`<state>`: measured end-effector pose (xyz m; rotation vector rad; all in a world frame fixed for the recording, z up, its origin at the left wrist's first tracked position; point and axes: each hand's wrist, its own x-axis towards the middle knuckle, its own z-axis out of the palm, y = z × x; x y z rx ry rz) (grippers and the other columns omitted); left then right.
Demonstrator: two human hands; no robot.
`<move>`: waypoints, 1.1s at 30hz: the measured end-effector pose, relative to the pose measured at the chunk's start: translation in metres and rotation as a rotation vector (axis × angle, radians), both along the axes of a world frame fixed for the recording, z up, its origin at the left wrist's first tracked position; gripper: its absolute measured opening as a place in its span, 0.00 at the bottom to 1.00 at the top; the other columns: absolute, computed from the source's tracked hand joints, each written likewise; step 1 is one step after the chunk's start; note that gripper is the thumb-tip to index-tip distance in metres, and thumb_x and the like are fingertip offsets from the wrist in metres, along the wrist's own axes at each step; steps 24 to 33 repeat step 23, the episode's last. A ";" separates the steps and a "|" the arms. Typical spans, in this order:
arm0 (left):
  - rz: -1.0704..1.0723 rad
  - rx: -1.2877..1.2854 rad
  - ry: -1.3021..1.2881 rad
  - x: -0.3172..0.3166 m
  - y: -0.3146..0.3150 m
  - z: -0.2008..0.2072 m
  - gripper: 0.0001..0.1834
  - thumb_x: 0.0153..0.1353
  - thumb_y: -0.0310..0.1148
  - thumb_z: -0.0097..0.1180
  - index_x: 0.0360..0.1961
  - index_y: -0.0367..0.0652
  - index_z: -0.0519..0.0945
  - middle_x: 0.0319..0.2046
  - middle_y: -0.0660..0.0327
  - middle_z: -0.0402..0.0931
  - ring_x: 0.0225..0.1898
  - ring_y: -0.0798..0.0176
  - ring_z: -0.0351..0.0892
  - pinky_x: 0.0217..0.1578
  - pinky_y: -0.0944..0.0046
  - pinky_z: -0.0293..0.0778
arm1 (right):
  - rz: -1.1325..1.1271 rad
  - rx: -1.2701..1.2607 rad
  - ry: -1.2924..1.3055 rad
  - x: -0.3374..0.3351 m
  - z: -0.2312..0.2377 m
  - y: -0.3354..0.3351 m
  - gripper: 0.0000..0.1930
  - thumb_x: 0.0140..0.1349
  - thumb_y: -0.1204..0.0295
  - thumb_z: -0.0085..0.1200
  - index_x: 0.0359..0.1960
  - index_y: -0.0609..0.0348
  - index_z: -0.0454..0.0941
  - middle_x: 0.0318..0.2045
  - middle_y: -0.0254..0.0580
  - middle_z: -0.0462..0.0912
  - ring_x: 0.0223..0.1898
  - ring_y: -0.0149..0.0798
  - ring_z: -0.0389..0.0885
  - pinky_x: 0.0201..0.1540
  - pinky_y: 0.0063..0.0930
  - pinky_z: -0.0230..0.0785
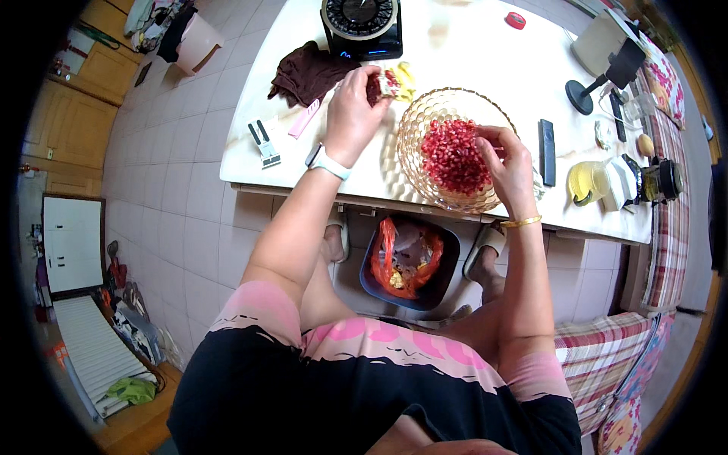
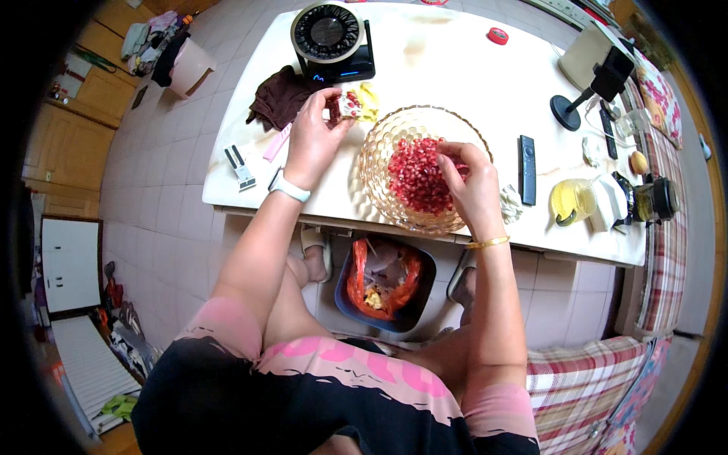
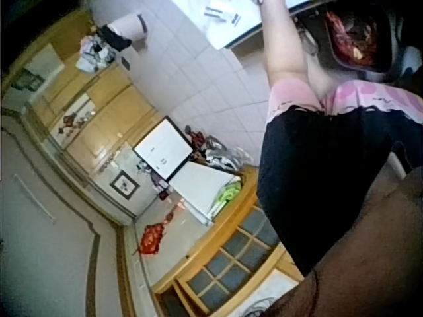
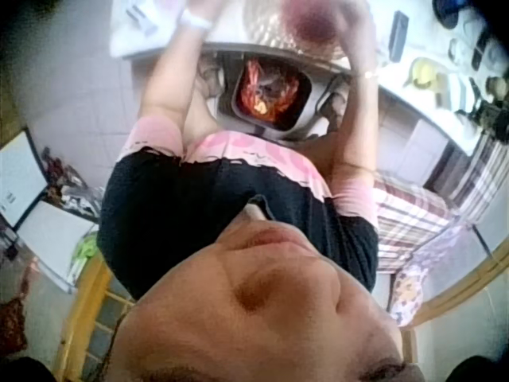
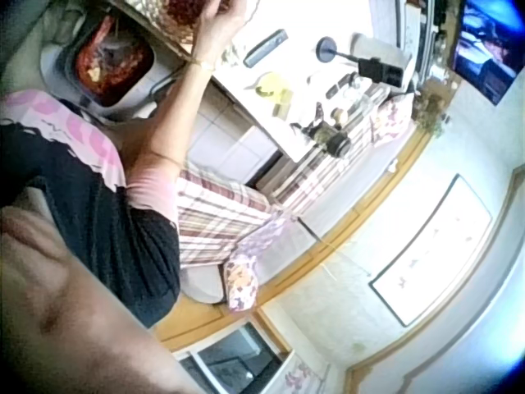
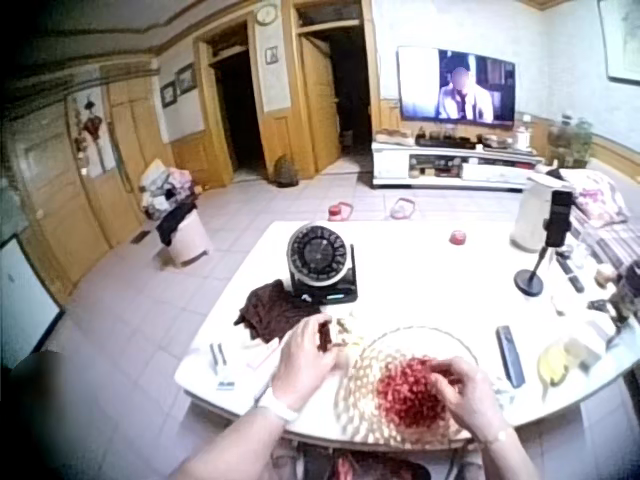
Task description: The person peels a pomegranate by hand, removing the seeds into a glass bowl and placing the discarded skins into a bin.
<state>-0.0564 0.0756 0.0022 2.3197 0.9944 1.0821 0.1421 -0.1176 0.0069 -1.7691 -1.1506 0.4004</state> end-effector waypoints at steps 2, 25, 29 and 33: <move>-0.064 0.036 -0.008 0.005 -0.014 0.009 0.24 0.53 0.26 0.68 0.52 0.41 0.75 0.47 0.52 0.77 0.48 0.50 0.81 0.50 0.56 0.76 | -0.060 0.062 0.077 -0.001 0.001 0.004 0.13 0.68 0.70 0.59 0.49 0.65 0.81 0.41 0.47 0.86 0.40 0.36 0.85 0.44 0.28 0.78; -0.490 -0.296 -0.194 0.040 -0.074 0.002 0.29 0.56 0.21 0.66 0.59 0.41 0.72 0.56 0.60 0.75 0.53 0.62 0.80 0.54 0.65 0.78 | 0.044 -0.010 0.532 0.015 -0.004 0.005 0.26 0.67 0.57 0.61 0.56 0.69 0.77 0.45 0.47 0.84 0.49 0.31 0.79 0.54 0.23 0.70; -0.490 -0.296 -0.194 0.040 -0.074 0.002 0.29 0.56 0.21 0.66 0.59 0.41 0.72 0.56 0.60 0.75 0.53 0.62 0.80 0.54 0.65 0.78 | 0.044 -0.010 0.532 0.015 -0.004 0.005 0.26 0.67 0.57 0.61 0.56 0.69 0.77 0.45 0.47 0.84 0.49 0.31 0.79 0.54 0.23 0.70; -0.490 -0.296 -0.194 0.040 -0.074 0.002 0.29 0.56 0.21 0.66 0.59 0.41 0.72 0.56 0.60 0.75 0.53 0.62 0.80 0.54 0.65 0.78 | 0.044 -0.010 0.532 0.015 -0.004 0.005 0.26 0.67 0.57 0.61 0.56 0.69 0.77 0.45 0.47 0.84 0.49 0.31 0.79 0.54 0.23 0.70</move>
